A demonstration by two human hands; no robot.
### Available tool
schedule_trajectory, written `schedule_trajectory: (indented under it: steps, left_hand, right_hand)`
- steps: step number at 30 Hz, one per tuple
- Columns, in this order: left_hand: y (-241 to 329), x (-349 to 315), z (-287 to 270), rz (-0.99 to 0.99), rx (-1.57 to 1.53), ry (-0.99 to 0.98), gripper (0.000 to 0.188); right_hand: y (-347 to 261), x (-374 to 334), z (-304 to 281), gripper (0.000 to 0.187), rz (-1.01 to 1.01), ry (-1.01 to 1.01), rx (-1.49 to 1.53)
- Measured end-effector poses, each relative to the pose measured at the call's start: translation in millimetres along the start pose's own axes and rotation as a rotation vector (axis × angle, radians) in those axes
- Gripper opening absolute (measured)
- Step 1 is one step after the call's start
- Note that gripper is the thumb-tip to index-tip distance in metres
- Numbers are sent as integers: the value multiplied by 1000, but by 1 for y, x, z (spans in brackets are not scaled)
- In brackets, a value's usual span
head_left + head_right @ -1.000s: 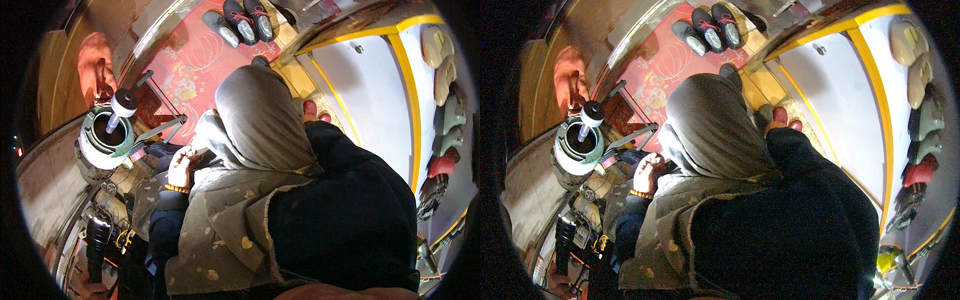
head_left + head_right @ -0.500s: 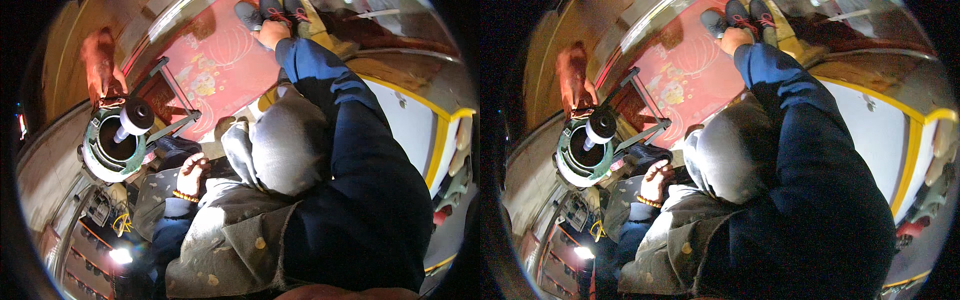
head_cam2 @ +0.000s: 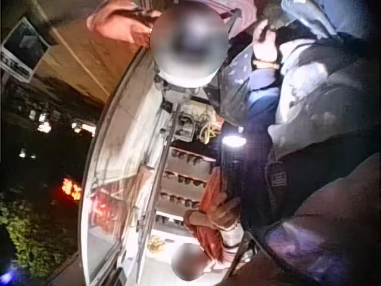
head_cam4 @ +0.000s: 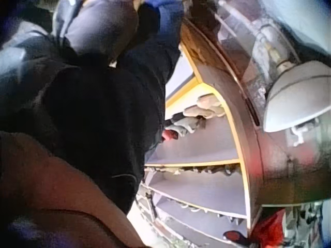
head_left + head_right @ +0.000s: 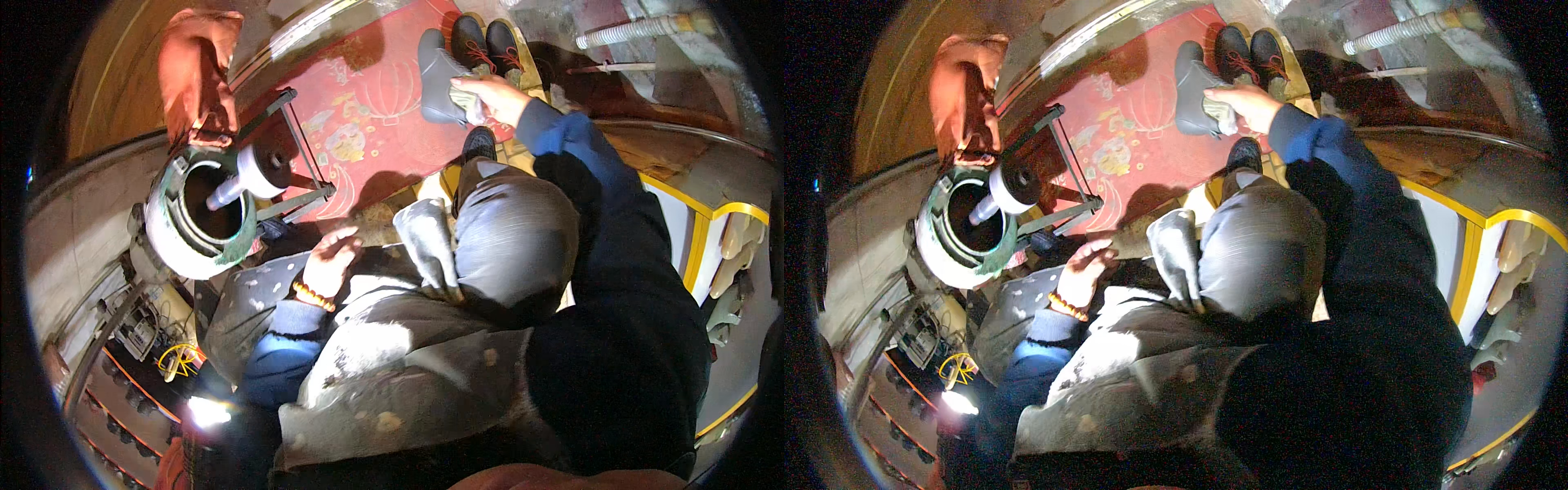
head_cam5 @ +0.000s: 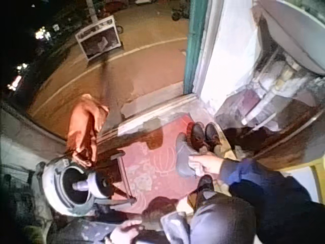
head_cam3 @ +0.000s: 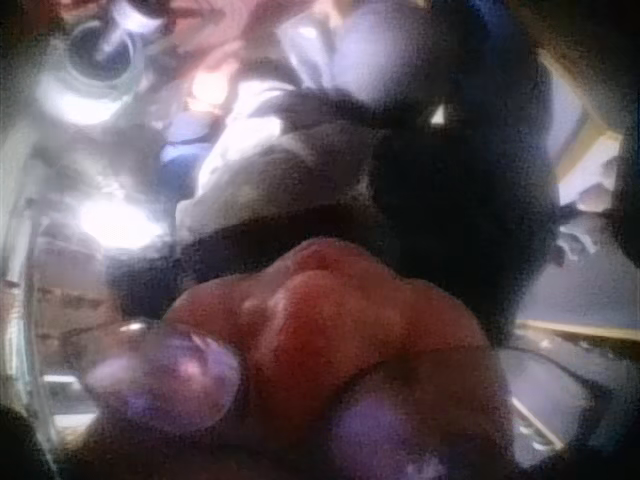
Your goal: The person holds a red shoe against a rotating buffing wheel, then switches to a grey shoe and continues buffing the sole and sides. The person rotates each shoe to treat different areas while maintaining contact with the wheel.
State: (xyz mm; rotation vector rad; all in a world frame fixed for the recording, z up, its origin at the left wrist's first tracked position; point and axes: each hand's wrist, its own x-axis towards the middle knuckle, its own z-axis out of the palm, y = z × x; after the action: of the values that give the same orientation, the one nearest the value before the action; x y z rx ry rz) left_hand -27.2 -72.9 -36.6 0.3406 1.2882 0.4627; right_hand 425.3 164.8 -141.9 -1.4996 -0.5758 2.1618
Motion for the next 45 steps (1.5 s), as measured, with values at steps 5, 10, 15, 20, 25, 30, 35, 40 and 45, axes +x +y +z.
schedule_trajectory:
  steps: [5,10,15,20,25,30,35,40,45]
  left_hand:
    - [37,-8,66,-58,-355,-303,51]
    - [67,-32,122,-150,-503,-549,82]
    - [61,-40,137,126,-892,-638,71]
    - [34,-3,73,947,207,-215,39]
    - [60,24,11,214,-429,45,44]
    - [72,25,2,303,-232,247,49]
    - [52,12,25,642,-227,252,57]
    - [54,14,38,671,-576,63,62]
    - [56,23,22,801,-72,244,57]
  right_hand:
    - [-54,-125,54,23,-129,-94,-96]
    - [-67,-248,137,35,-385,10,-544]
    - [21,-281,234,72,-471,368,-941]
    - [40,-244,255,80,-857,-261,-990]
    - [60,-167,269,87,-907,-425,-822]
    - [99,-119,288,77,-704,-279,-600]
    - [114,-111,300,65,-873,-114,-776]
    - [100,-102,304,56,-746,-170,-576]
    - [77,-105,312,49,-990,-43,-841]
